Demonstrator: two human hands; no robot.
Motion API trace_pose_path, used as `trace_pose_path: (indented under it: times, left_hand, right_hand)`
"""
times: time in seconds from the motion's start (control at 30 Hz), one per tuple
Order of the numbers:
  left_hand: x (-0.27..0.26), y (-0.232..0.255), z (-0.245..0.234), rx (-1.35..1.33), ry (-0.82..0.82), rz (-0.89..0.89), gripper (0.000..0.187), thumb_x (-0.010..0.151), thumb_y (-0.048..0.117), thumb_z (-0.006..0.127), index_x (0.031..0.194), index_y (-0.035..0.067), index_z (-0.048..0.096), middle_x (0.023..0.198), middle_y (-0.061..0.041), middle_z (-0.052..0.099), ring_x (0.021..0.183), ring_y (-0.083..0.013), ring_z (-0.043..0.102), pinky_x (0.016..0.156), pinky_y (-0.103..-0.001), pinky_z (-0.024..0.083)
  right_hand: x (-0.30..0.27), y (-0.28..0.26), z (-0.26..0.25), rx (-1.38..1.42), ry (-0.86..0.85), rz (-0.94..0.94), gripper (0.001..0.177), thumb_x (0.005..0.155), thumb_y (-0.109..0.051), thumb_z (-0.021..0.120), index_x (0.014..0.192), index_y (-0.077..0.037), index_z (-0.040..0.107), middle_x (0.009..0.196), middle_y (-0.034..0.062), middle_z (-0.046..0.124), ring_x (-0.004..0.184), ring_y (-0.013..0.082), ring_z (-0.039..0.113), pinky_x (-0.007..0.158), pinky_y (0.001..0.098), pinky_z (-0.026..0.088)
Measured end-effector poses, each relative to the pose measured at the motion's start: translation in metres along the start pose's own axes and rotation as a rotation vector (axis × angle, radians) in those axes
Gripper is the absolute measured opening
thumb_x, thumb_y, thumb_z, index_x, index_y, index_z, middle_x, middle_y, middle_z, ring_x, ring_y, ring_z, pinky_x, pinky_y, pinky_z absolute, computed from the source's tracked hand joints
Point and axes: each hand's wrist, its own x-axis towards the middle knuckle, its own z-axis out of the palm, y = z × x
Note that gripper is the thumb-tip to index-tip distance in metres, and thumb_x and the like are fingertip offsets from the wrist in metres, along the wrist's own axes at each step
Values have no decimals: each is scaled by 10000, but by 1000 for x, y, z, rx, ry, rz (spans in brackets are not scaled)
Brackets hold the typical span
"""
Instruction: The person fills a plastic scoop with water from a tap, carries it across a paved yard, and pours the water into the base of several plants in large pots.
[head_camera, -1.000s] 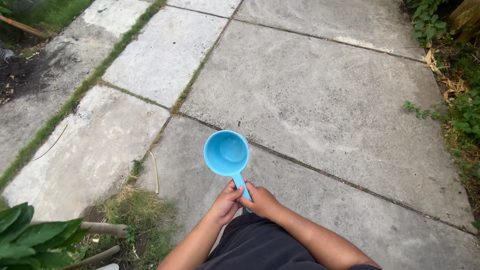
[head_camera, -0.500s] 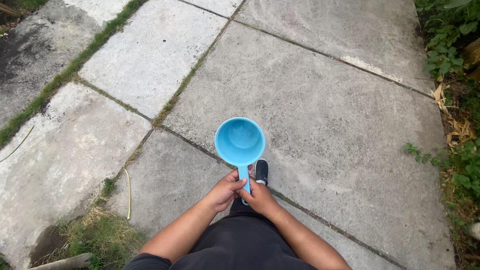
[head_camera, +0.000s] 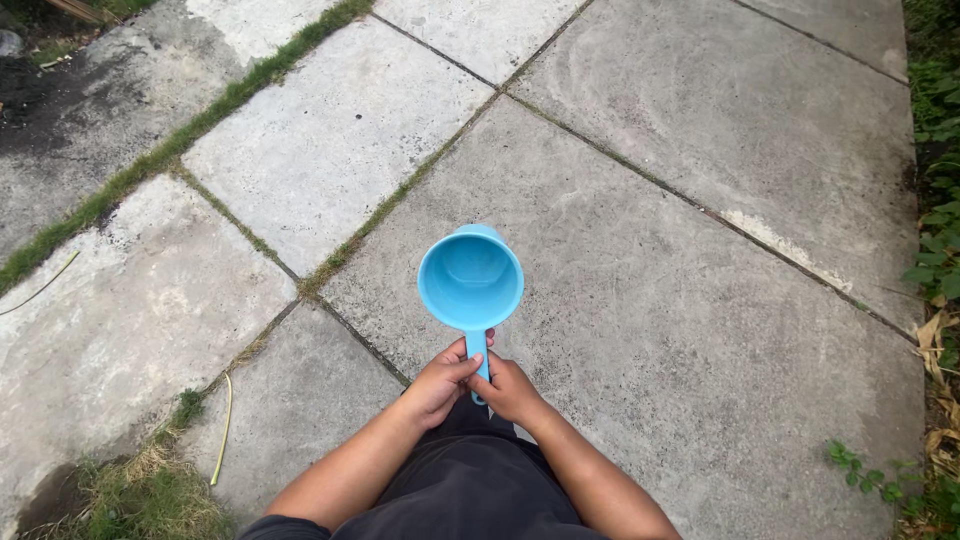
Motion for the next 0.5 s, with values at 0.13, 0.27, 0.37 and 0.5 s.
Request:
trace_pose_path:
  times: [0.13, 0.27, 0.37, 0.5]
  left_hand:
    - [63, 26, -29, -42, 32, -74, 436, 990, 223, 567, 1421, 156, 571, 1194, 21, 651, 1003, -103, 600, 877, -311, 485]
    - [145, 72, -61, -94, 19, -124, 436, 987, 220, 566, 1417, 149, 550, 1161, -40, 664, 1001, -142, 637, 876, -351, 531]
    - [215, 125, -75, -125, 20, -116, 454, 996, 218, 574, 1443, 150, 548, 1163, -42, 660, 989, -138, 632, 870, -347, 537]
    - [302, 206, -82, -100, -34, -127, 463, 990, 235, 564, 1445, 158, 536, 1203, -8, 662, 1024, -125, 628, 882, -348, 518]
  right_hand:
    - [64, 17, -24, 35, -79, 18, 329, 944, -330, 665, 1091, -39, 617, 842, 125, 746, 752, 235, 739, 665, 357, 551]
    - [154, 29, -66, 50, -122, -20, 330, 958, -341, 647, 1101, -44, 627, 900, 126, 745, 790, 242, 730, 687, 363, 556]
    - [237, 29, -104, 18, -174, 77, 332, 965, -362, 611, 1127, -73, 596, 894, 113, 748, 796, 224, 729, 699, 354, 557]
    - [337, 20, -155, -41, -126, 66, 312, 961, -349, 627, 1091, -66, 616, 874, 102, 750, 786, 220, 735, 686, 352, 560]
